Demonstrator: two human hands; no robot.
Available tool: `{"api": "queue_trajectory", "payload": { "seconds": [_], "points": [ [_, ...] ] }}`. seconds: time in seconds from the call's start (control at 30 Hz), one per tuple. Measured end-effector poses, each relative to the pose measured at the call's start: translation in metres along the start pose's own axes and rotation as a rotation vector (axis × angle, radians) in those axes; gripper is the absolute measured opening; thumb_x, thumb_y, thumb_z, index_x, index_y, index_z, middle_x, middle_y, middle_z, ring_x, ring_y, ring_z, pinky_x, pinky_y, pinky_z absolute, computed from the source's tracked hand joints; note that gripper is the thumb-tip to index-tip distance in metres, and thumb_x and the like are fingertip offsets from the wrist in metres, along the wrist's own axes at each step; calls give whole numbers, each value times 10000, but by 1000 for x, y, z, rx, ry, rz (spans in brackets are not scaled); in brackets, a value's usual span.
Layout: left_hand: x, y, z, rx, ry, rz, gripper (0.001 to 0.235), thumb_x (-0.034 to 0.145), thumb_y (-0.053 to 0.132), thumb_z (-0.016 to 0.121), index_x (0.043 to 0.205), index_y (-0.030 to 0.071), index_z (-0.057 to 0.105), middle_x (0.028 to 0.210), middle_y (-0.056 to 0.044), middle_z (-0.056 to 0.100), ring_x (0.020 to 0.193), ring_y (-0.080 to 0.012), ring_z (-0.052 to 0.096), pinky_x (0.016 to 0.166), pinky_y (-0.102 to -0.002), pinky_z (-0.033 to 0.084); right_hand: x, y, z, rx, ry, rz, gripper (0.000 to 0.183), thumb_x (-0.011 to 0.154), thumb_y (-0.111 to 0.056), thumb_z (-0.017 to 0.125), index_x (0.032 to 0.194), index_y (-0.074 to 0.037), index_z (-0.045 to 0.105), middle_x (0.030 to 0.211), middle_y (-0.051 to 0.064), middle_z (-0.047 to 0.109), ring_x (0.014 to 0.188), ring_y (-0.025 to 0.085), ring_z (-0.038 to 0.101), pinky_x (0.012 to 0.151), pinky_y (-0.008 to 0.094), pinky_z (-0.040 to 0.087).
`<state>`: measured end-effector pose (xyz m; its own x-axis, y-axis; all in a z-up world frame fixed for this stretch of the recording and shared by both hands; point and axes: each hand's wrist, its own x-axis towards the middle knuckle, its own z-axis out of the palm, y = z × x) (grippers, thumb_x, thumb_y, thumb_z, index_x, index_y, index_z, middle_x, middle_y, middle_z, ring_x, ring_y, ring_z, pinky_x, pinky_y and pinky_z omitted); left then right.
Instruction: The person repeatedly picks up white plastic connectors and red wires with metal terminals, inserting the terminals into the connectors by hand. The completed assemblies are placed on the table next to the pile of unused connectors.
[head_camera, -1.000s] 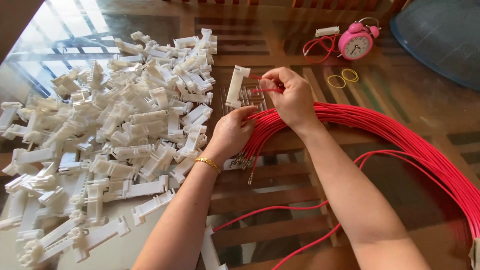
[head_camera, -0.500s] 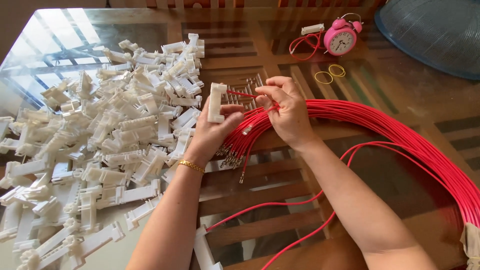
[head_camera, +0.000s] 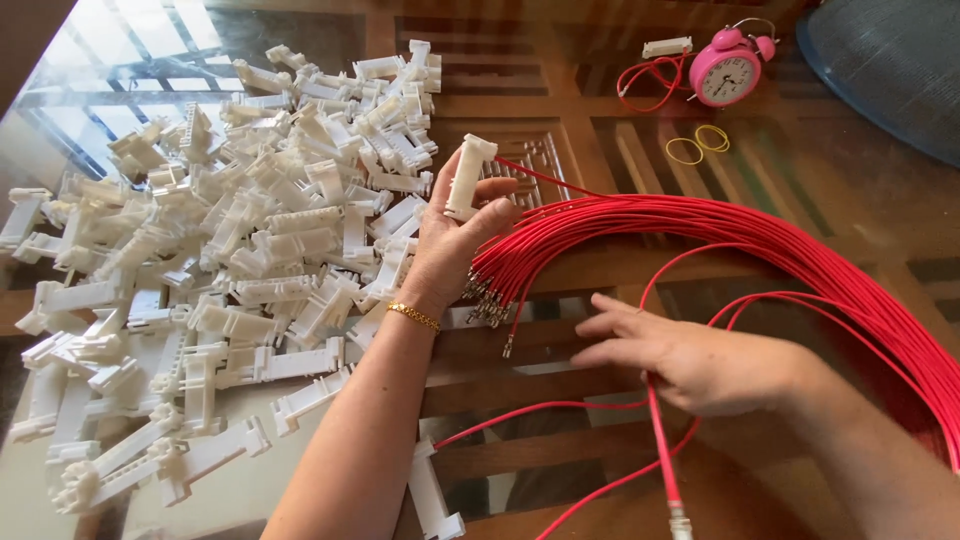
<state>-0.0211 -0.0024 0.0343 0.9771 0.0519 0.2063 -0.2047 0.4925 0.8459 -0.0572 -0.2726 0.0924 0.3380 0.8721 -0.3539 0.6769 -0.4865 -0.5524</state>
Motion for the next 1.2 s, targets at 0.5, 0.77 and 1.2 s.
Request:
{"api": "queue_trajectory", "payload": {
  "seconds": [0.5, 0.77, 1.2],
  "points": [
    [4, -16, -15, -133, 37, 124, 446, 967, 456, 462, 1178, 94, 615, 834, -207, 716, 759, -240, 731, 614, -283, 570, 119, 140, -98, -164, 618, 404, 149, 794, -473, 750, 889, -357, 755, 844, -97, 709, 852, 97, 683, 746, 276, 538],
    [1, -19, -8, 25, 74, 54, 375, 937, 405, 523, 1117, 100, 643, 799, -179, 720, 743, -216, 724, 625, -266, 581, 86, 145, -84, -98, 575, 617, 481, 811, -646, 642, 997, -216, 749, 991, 96, 701, 1039, 323, 636, 897, 447, 495],
    [-1, -16, 3, 418, 76, -133, 134, 888, 177, 646, 939, 71, 711, 762, -33, 700, 698, -88, 640, 600, -213, 517, -71, 209, -38, -291, 691, 898, 697, 901, -653, 386, 1377, -163, 527, 1313, 202, 566, 1224, 437, 490, 1009, 541, 366]
  ]
}}
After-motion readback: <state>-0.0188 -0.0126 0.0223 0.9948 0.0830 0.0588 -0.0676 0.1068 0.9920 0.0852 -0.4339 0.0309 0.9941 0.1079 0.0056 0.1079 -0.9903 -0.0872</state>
